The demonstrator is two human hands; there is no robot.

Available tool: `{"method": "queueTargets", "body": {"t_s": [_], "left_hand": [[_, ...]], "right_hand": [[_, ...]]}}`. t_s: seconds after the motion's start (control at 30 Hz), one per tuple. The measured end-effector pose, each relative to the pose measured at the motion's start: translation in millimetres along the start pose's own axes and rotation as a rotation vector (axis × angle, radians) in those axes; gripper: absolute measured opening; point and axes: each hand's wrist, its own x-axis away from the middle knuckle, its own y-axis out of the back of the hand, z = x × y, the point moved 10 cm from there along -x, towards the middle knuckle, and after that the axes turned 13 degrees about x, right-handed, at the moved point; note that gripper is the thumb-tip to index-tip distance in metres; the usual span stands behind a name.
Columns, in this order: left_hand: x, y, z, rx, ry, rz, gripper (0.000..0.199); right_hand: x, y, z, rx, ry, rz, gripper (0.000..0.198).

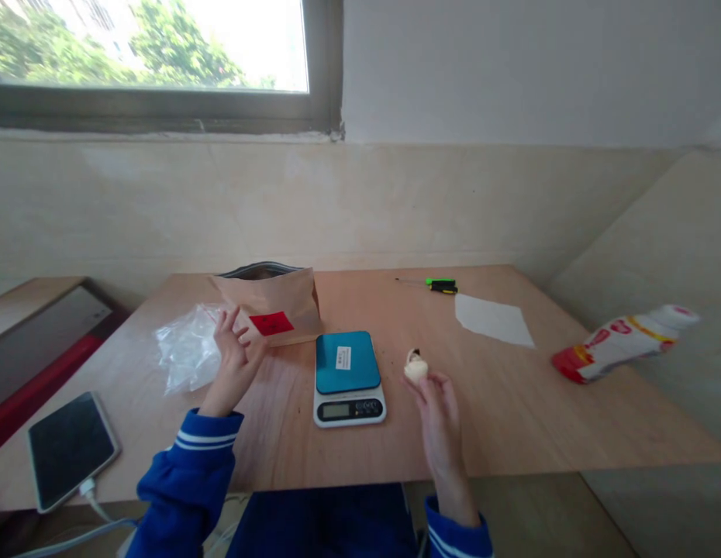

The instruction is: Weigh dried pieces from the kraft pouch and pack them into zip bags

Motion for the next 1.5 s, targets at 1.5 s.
{"method": "queueTargets", "body": {"t_s": [1.5], "left_hand": [[137, -62, -19, 0.301, 0.527, 0.433, 0.030]], "right_hand": [[8, 14, -33, 0.887, 0.470, 0.045, 0.030]]}}
